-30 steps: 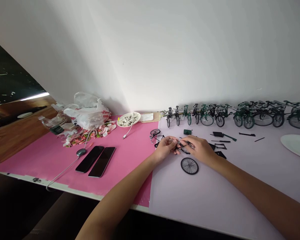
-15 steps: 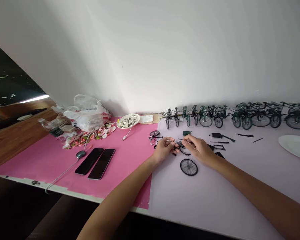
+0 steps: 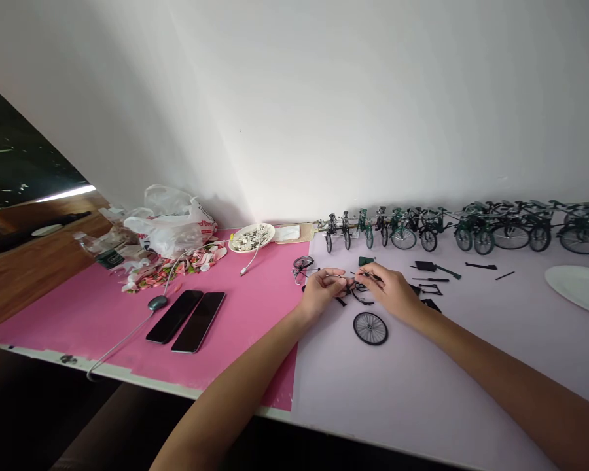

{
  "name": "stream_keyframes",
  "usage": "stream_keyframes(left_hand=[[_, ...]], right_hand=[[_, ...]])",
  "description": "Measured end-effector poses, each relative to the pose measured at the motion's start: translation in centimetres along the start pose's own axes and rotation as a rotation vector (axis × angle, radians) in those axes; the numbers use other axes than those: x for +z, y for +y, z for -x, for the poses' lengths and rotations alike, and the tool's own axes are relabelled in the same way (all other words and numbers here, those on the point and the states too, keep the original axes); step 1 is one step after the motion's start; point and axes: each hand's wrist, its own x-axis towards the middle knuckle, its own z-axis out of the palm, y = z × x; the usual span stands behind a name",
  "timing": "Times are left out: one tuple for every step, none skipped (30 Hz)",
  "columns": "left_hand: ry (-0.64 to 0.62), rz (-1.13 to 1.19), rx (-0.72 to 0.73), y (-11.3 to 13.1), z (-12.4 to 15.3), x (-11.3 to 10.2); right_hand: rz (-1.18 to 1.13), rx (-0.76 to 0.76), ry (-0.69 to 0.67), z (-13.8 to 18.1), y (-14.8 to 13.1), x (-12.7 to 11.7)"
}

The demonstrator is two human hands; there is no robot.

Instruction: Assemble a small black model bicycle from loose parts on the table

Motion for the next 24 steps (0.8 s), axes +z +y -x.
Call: stream_keyframes(left_hand=[[0.005, 0.007, 0.001, 0.0, 0.0, 0.0], [0.011, 0.014, 0.002, 0.0, 0.0, 0.0], [0.017, 0.019, 0.004, 0.0, 0.0, 0.0], [0.024, 0.023, 0.007, -0.1, 0.0, 0.0], [0.030, 0.026, 0.010, -0.1, 0.0, 0.0], [0.034, 0.029, 0.010, -0.1, 0.0, 0.0], [0.036, 0.030, 0.008, -0.1, -0.1, 0.0], [0.037, 0.031, 0.006, -0.1, -0.1, 0.0], [0.037, 0.032, 0.004, -0.2, -0.1, -0.1], [0.036, 0.032, 0.004, -0.2, -0.1, -0.1], [0.033, 0.032, 0.003, -0.2, -0.1, -0.1], [0.027, 0.030, 0.001, -0.2, -0.1, 0.0], [0.019, 0.026, -0.001, -0.1, -0.1, 0.0], [0.011, 0.022, -0.005, -0.1, -0.1, 0.0], [0.002, 0.015, -0.010, 0.0, 0.0, 0.1], [-0.007, 0.007, -0.015, 0.0, 0.0, 0.1], [-0.016, -0.003, -0.020, 0.1, 0.0, 0.1], [-0.024, -0.010, -0.023, 0.1, 0.0, 0.1], [-0.032, -0.015, -0.025, 0.1, 0.0, 0.1], [-0.036, -0.015, -0.024, 0.1, 0.0, 0.1], [-0.037, -0.013, -0.020, 0.1, -0.1, 0.1], [-0.037, -0.009, -0.015, 0.0, -0.1, 0.1], [-0.037, -0.004, -0.009, 0.0, -0.1, 0.1], [-0.040, 0.000, -0.004, -0.1, -0.2, 0.1]], right_hand=[[-0.007, -0.005, 0.018, 0.0, 0.0, 0.0], [-0.008, -0.011, 0.032, 0.0, -0.1, 0.0], [-0.006, -0.018, 0.041, 0.1, -0.1, 0.0], [-0.002, -0.025, 0.041, 0.1, -0.2, 0.0], [-0.001, -0.035, 0.035, 0.2, -0.2, 0.0], [-0.004, -0.046, 0.024, 0.3, -0.3, 0.0], [-0.013, -0.061, 0.012, 0.3, -0.4, 0.1], [-0.028, -0.080, 0.002, 0.4, -0.4, 0.1], [-0.043, -0.106, -0.004, 0.5, -0.5, 0.2], [-0.053, -0.138, -0.001, 0.5, -0.6, 0.3], [-0.057, -0.175, 0.009, 0.5, -0.7, 0.3], [-0.056, -0.215, 0.024, 0.6, -0.8, 0.4], [-0.054, -0.257, 0.037, 0.6, -0.9, 0.5], [-0.052, -0.295, 0.046, 0.6, -1.0, 0.6], [-0.053, -0.328, 0.048, 0.6, -1.2, 0.6], [-0.057, -0.354, 0.045, 0.6, -1.3, 0.6], [-0.063, -0.376, 0.040, 0.7, -1.5, 0.6], [-0.067, -0.390, 0.037, 0.7, -1.7, 0.6], [-0.065, -0.392, 0.031, 0.7, -1.9, 0.5], [-0.061, -0.383, 0.019, 0.8, -2.0, 0.4], [-0.054, -0.359, -0.003, 0.9, -2.2, 0.3], [-0.049, -0.323, -0.034, 0.9, -2.3, 0.2], [-0.048, -0.283, -0.061, 1.0, -2.4, 0.1], [-0.050, -0.248, -0.080, 1.1, -2.5, 0.0]])
